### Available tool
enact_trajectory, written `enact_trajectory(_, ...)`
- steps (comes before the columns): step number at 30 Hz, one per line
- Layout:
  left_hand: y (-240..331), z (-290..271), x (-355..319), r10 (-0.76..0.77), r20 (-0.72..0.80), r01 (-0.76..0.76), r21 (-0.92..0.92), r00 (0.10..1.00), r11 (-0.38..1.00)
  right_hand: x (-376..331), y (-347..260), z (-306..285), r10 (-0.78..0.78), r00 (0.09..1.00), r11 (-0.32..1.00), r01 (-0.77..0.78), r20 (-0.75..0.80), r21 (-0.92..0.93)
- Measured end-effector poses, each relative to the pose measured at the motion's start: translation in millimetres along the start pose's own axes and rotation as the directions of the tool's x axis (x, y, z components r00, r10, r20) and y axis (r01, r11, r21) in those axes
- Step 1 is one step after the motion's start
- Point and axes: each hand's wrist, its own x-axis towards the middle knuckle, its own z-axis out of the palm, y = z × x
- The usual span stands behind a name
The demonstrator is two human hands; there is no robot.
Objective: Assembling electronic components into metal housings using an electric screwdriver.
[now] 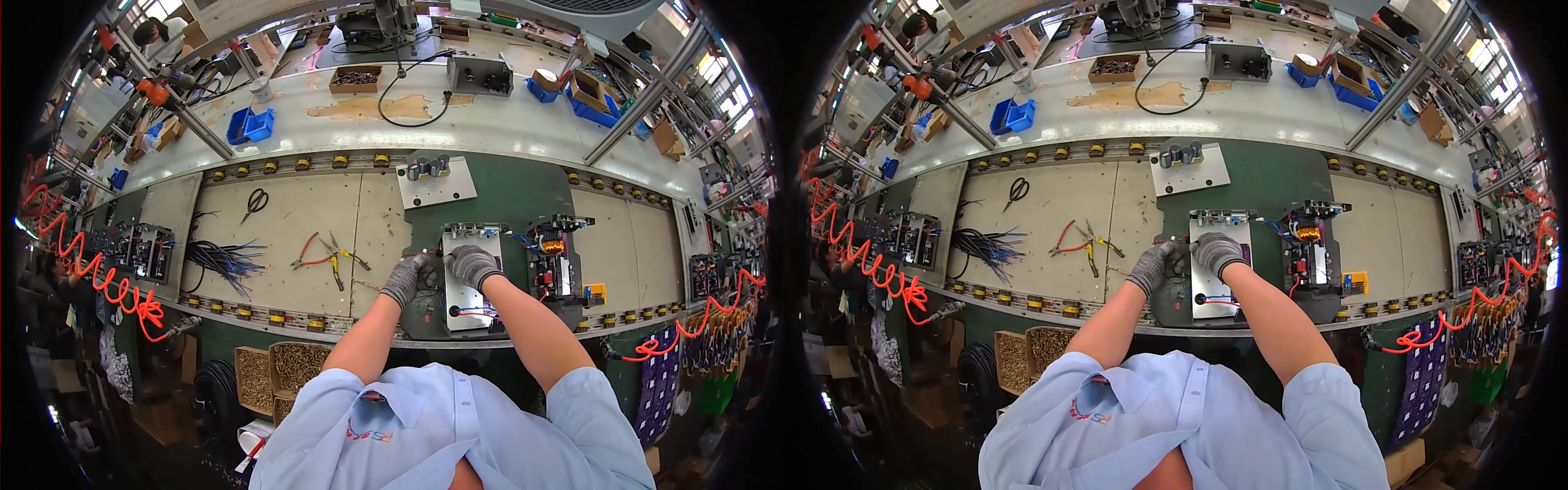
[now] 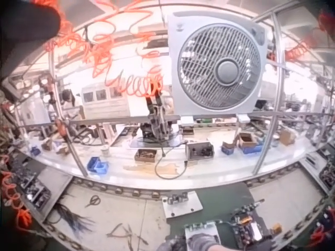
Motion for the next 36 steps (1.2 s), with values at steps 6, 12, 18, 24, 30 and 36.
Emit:
enact_trajectory(6, 46, -34, -30, 0.265, -0.189, -0.314, -0.325, 0.946, 0.892, -31, 25, 16, 0.068, 0.995, 0.441, 0.039, -0.076, 0.897)
enact_trajectory(12, 45, 15, -44, 0.177, -0.075, -0.132, 0.407, 0.981, 0.904, -54, 31, 2, 0.109, 0.938, 0.276, 0.289, -0.328, 0.917)
enact_trajectory(18, 37, 23, -22, 0.071, -0.079, -0.016, 0.553, 0.994, 0.833, -52, 31, 31, -0.336, 0.911, 0.794, 0.410, -0.237, 0.449)
enact_trajectory(24, 35, 27, -11, -0.109, 0.123, 0.078, 0.230, 0.986, 0.970, -61, 18, 37, -0.465, 0.881, 0.862, 0.473, -0.087, 0.181)
enact_trajectory(30, 35, 54, 2, -0.193, -0.010, 0.194, 0.066, 0.981, 0.979, -65, 8, 28, -0.458, 0.886, 0.887, 0.461, -0.079, 0.026)
enact_trajectory(36, 55, 78, 2, -0.127, -0.184, 0.221, 0.716, 0.975, 0.662, -62, 3, 27, -0.438, 0.898, 0.898, 0.436, -0.035, -0.054)
